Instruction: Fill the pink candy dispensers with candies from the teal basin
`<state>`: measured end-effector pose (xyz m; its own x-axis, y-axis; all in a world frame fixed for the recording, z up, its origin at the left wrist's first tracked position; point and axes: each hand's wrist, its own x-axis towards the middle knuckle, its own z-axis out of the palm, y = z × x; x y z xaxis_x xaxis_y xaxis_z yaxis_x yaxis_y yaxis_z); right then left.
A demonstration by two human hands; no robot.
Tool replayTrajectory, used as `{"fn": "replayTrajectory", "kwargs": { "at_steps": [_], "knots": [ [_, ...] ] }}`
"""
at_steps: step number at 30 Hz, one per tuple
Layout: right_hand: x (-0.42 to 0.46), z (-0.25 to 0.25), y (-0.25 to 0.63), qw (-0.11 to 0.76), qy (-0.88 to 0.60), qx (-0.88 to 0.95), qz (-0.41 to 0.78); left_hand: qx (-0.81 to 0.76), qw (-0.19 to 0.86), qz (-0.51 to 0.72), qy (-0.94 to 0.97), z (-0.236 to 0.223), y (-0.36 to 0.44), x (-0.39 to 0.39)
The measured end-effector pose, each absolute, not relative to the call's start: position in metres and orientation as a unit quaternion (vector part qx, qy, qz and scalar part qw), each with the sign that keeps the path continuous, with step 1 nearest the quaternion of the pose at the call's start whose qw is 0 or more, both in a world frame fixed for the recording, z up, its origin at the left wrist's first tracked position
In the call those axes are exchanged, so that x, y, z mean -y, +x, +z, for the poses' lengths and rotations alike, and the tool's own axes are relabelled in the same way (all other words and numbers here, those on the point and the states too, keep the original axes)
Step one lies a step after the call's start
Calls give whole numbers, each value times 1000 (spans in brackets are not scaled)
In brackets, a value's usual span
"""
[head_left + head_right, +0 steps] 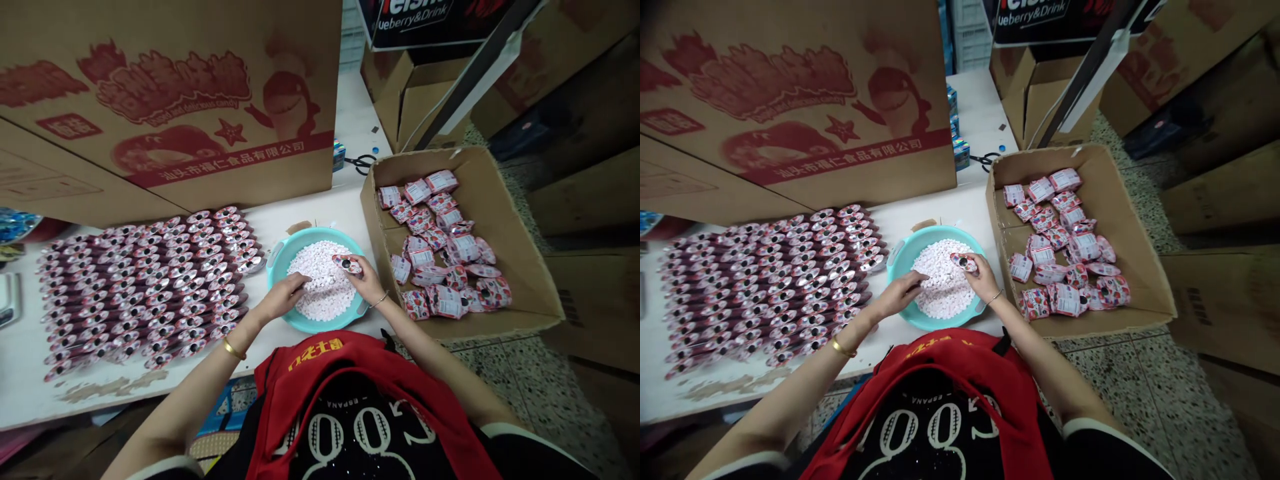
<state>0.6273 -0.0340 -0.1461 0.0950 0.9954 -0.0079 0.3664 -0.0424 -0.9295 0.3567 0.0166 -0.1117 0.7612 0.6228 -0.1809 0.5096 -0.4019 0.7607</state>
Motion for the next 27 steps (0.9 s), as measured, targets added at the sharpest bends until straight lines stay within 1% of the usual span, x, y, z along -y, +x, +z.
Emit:
{"fn": "replayTrajectory", "kwargs": {
  "at_steps": [3, 7, 10, 13, 16, 18, 20, 23, 25, 27],
  "knots": [
    [39, -144, 620, 384, -604, 602, 355, -344, 373, 51, 860, -83, 358, -23],
    [41, -144, 604, 358, -582, 637, 357, -382, 261, -55, 885, -48, 382, -25],
    [41, -147, 594, 373, -564, 639, 367, -401, 174, -132, 890, -23, 405, -22],
    [41, -150, 589, 403, -558, 617, 380, -394, 131, -173, 893, -1, 417, -18],
    [41, -148, 587, 423, -569, 584, 395, -396, 132, -168, 893, 13, 413, -20],
    [41, -141, 586, 422, -576, 565, 414, -400, 140, -137, 895, 14, 404, -24],
    [43, -130, 582, 401, -583, 553, 440, -391, 164, -82, 902, 5, 397, -28],
    [44, -112, 574, 367, -582, 559, 463, -350, 227, -13, 909, -18, 397, -29],
    [44, -100, 577, 361, -570, 576, 462, -327, 267, 6, 906, -31, 400, -26],
    [44, -89, 594, 375, -561, 593, 439, -326, 293, 29, 898, -36, 397, -25]
  ]
}}
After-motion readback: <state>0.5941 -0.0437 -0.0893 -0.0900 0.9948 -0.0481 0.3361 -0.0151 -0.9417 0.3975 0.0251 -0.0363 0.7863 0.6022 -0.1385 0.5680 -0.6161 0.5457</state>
